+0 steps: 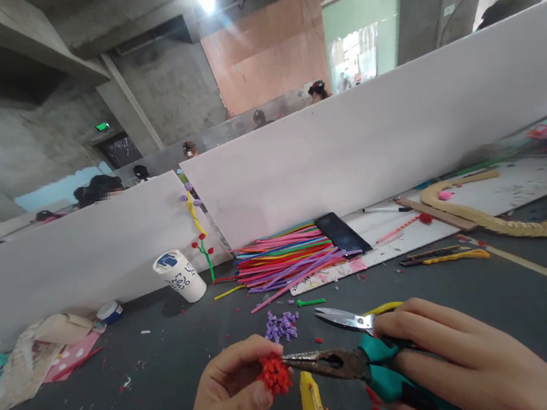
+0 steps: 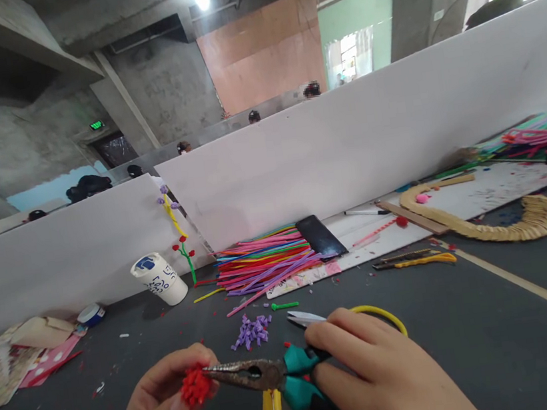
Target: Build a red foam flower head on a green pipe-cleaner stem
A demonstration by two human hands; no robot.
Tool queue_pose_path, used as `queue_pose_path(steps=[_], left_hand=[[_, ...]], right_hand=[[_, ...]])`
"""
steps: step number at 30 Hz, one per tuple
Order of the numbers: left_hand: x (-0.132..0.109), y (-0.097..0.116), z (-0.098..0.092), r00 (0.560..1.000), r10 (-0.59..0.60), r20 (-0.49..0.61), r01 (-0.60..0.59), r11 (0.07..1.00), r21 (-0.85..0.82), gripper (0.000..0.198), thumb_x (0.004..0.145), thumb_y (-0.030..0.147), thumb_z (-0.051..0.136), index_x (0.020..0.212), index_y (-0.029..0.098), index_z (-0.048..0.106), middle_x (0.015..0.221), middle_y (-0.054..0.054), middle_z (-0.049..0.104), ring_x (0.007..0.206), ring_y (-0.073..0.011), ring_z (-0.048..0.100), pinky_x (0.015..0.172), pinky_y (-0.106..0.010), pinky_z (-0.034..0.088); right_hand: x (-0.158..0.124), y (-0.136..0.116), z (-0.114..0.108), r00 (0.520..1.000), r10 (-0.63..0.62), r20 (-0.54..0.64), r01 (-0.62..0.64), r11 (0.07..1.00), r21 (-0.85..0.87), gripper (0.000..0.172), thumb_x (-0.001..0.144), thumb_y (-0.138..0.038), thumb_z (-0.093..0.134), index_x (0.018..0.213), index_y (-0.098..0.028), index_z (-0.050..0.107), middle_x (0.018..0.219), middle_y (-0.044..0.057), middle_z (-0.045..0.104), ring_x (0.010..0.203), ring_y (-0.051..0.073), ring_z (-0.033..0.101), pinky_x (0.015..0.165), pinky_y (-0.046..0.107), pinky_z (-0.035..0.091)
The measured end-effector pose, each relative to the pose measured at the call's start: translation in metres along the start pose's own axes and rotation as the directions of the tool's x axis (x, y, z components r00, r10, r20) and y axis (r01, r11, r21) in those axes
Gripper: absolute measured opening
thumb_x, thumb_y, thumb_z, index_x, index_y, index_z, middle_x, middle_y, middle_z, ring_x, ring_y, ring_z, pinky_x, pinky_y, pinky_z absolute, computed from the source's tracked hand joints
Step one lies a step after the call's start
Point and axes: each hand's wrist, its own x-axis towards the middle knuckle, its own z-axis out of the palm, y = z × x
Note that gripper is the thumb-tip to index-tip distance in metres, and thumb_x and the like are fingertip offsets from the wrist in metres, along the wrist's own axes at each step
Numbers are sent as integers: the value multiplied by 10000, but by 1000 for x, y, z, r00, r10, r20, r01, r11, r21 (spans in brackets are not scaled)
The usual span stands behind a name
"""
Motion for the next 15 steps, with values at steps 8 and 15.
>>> queue_pose_path(steps=[8,15], left_hand=[[2,0,-1,999,22,-29,-21,999,37,393,296,349,959,632,211,805,660,-29,761,608,-132,674,605,-160,528],[1,1,2,985,163,-47,-156,979,132,340,348,387,945,624,244,808,693,-13,745,635,-126,657,611,-139,520]], right_hand=[[1,-4,-6,996,61,58,-63,997,34,177,841,-200,534,695,-248,621,846,28,683,721,176,609,660,294,516],[-3,0,7,1000,22,-21,-22,1000,-8,251,880,-240,478,654,-246,587,841,36,672,723,165,616,636,269,510]])
